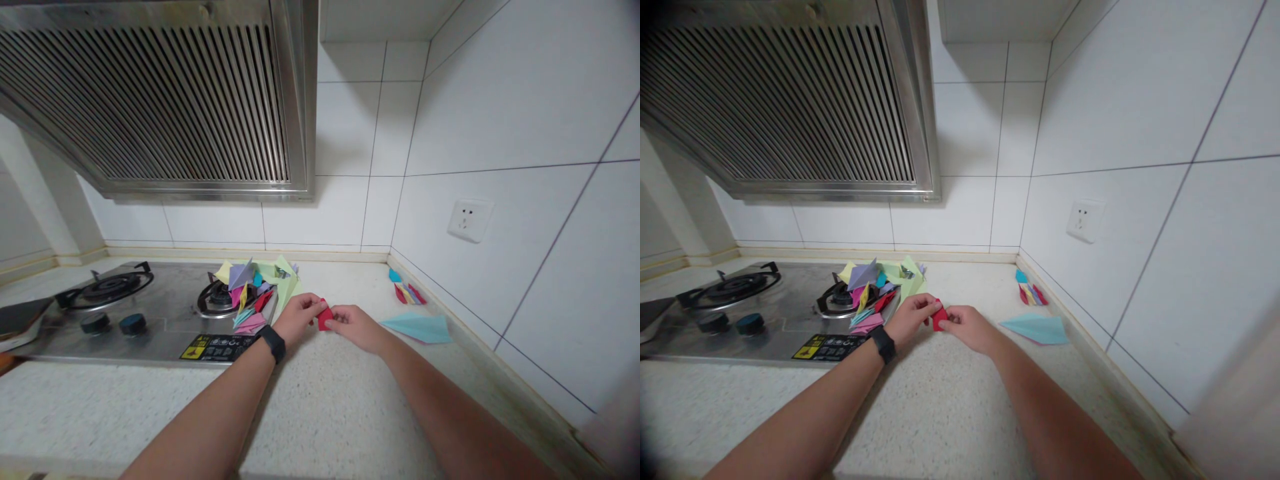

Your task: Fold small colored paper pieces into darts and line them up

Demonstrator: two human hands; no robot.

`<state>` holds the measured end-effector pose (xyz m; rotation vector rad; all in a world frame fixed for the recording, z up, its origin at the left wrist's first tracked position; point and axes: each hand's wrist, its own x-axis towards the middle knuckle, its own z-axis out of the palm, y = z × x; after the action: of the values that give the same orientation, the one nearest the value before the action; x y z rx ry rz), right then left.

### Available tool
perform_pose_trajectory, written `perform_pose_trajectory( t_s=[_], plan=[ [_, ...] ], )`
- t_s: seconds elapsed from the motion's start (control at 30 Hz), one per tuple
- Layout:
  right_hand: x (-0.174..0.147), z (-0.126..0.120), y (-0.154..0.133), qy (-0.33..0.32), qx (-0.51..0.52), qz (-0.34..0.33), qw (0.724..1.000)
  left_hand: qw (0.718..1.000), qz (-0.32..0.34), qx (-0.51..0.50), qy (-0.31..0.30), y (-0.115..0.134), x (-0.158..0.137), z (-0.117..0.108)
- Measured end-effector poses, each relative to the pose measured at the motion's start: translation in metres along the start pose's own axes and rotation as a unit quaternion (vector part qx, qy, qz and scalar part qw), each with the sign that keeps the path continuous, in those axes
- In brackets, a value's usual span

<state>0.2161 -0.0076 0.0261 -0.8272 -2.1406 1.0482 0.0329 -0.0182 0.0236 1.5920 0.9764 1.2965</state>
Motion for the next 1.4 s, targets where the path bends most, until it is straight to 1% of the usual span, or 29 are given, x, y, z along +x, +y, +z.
perform_pose_trajectory(
  t_s=[0.27,0.4,0.53,0.67,0.8,0.87,0.97,1.1,1.2,1.27,1.33,1.4],
  plan=[
    [0.0,-0.003,-0.002,-0.012,0.0,0.017,1.0,1.0,-0.023,-0.017,0.0,0.002,-0.003,0.001],
    [0.001,-0.005,-0.001,-0.016,-0.008,0.002,1.0,0.998,-0.055,-0.043,-0.009,0.004,-0.005,0.001],
    [0.001,-0.007,0.002,-0.005,-0.031,-0.01,0.999,0.992,-0.078,-0.094,-0.013,0.007,-0.008,0.002],
    [0.001,-0.01,0.003,0.004,-0.055,-0.008,0.998,0.988,-0.087,-0.123,-0.027,0.009,-0.01,0.002],
    [0.0,-0.012,0.004,0.008,-0.083,-0.017,0.996,0.989,-0.075,-0.123,-0.043,0.009,-0.009,0.002],
    [-0.001,-0.013,0.003,0.015,-0.095,-0.024,0.995,0.99,-0.071,-0.112,-0.037,0.008,-0.009,0.003],
    [-0.002,-0.013,0.001,0.028,-0.097,-0.023,0.995,0.993,-0.068,-0.095,-0.01,0.006,-0.007,0.004],
    [-0.004,-0.013,-0.001,0.039,-0.059,-0.012,0.997,0.993,-0.055,-0.098,0.022,0.006,-0.006,0.004],
    [-0.002,-0.013,-0.001,0.06,-0.021,-0.018,0.998,0.993,-0.051,-0.099,0.036,0.006,-0.005,0.003],
    [0.0,-0.013,0.001,0.084,-0.019,-0.023,0.996,0.993,-0.053,-0.094,0.045,0.007,-0.005,0.002],
    [0.001,-0.014,0.002,0.125,-0.046,-0.024,0.991,0.993,-0.059,-0.079,0.064,0.006,-0.005,0.002],
    [0.001,-0.016,0.002,0.183,-0.094,-0.034,0.978,0.992,-0.079,-0.054,0.08,0.005,-0.006,0.003]
  ],
)
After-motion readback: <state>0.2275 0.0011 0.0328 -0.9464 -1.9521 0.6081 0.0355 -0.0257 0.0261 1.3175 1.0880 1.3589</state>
